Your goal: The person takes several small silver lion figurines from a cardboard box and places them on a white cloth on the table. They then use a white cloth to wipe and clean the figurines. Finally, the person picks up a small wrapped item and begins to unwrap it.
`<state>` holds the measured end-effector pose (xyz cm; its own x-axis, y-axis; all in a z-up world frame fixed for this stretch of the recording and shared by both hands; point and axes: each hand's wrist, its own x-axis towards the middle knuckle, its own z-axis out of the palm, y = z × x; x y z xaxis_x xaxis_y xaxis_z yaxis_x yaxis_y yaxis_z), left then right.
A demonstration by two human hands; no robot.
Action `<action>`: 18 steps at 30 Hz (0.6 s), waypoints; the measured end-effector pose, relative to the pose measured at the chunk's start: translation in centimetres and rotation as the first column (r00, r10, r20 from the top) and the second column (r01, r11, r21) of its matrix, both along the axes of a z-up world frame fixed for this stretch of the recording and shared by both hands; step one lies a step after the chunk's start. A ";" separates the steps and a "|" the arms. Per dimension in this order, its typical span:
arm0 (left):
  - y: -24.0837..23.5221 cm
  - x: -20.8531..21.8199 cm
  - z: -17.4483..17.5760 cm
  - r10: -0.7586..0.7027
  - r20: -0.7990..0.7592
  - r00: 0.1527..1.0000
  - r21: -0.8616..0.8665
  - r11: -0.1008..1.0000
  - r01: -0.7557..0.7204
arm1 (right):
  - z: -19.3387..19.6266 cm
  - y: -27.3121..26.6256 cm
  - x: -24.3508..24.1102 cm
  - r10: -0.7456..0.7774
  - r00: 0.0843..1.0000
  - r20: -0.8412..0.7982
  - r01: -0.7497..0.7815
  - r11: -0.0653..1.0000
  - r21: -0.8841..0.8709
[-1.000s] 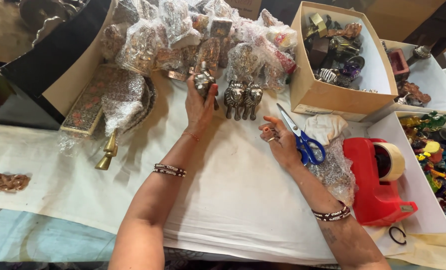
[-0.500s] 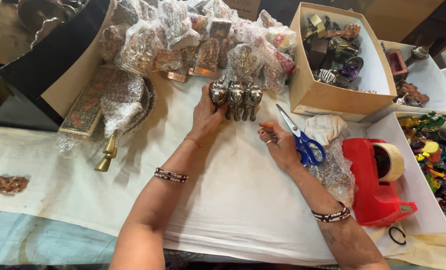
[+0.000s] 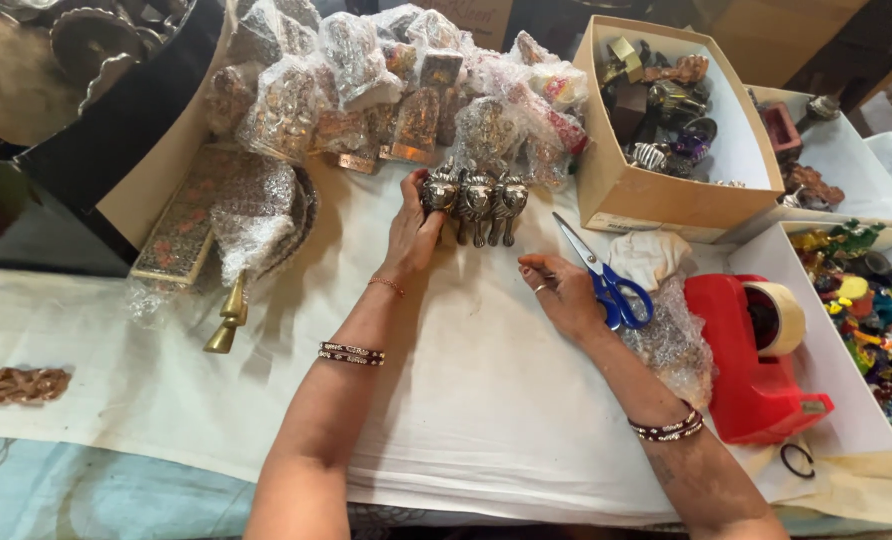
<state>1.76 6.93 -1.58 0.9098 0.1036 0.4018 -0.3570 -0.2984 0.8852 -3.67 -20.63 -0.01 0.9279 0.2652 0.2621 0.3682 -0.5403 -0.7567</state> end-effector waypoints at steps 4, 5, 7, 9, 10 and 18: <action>0.2 -0.6 0.9 0.008 0.027 1.000 0.012 1.000 -0.009 | -2.6 -1.4 3.4 0.103 0.994 -0.041 -0.097 0.988 0.120; 0.2 -0.8 0.8 0.009 0.022 1.000 0.022 1.000 -0.009 | -1.0 -0.6 3.1 0.101 0.990 -0.103 -0.087 0.988 0.129; 0.3 -0.6 1.1 0.009 0.024 1.000 0.032 0.999 -0.010 | 1.8 1.3 3.6 0.099 0.983 -0.157 -0.077 0.988 0.137; 0.4 -0.5 1.2 0.028 -0.003 1.000 0.039 0.999 -0.027 | 3.5 3.4 4.4 -0.104 0.992 -0.068 0.095 0.988 -0.120; 0.3 -0.6 1.3 0.026 -0.001 1.000 0.038 0.999 -0.026 | 3.7 4.1 4.5 -0.105 0.992 -0.065 0.097 0.988 -0.121; 0.4 -0.4 0.9 0.067 -0.014 0.998 0.060 0.996 -0.066 | 0.3 6.5 6.4 -0.301 0.943 0.144 0.325 0.926 -0.193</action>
